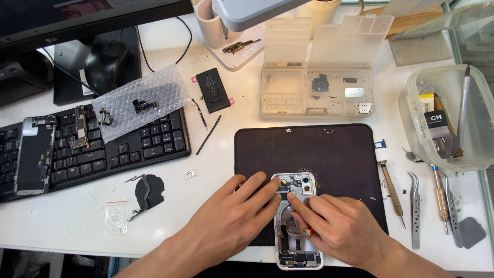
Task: The person works on a disassembled smartphone, using a precision screwdriver to adjust internal components and connectors. They handle small parts and tools on a workbench with a keyboard and monitor nearby.
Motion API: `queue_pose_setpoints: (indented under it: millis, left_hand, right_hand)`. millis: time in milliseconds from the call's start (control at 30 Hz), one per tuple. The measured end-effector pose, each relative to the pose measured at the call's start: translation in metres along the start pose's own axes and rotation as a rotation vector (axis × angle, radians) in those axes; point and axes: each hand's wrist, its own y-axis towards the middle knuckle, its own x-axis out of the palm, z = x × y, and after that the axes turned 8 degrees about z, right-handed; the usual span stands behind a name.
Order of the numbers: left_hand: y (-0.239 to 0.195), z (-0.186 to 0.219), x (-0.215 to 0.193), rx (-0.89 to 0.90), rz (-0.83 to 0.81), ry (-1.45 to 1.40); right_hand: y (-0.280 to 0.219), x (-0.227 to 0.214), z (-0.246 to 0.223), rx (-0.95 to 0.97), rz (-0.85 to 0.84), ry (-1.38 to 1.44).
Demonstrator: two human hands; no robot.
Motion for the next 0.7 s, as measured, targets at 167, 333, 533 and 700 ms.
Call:
queue_pose_setpoints:
  millis: [167, 333, 533, 700]
  left_hand:
    - [0.01, 0.003, -0.008, 0.087, -0.074, 0.109]
    - [0.019, 0.0, -0.014, 0.152, -0.173, 0.112]
    - [0.025, -0.006, -0.019, 0.271, -0.201, 0.124]
    - [0.026, -0.013, -0.016, 0.269, -0.088, 0.06]
  right_hand:
    - [0.001, -0.001, -0.001, 0.018, 0.007, 0.014]
    - [0.0, -0.003, 0.001, -0.029, 0.029, 0.003]
    - [0.003, -0.004, -0.001, -0.017, 0.03, 0.0]
    - [0.004, -0.004, -0.002, -0.026, 0.011, -0.013]
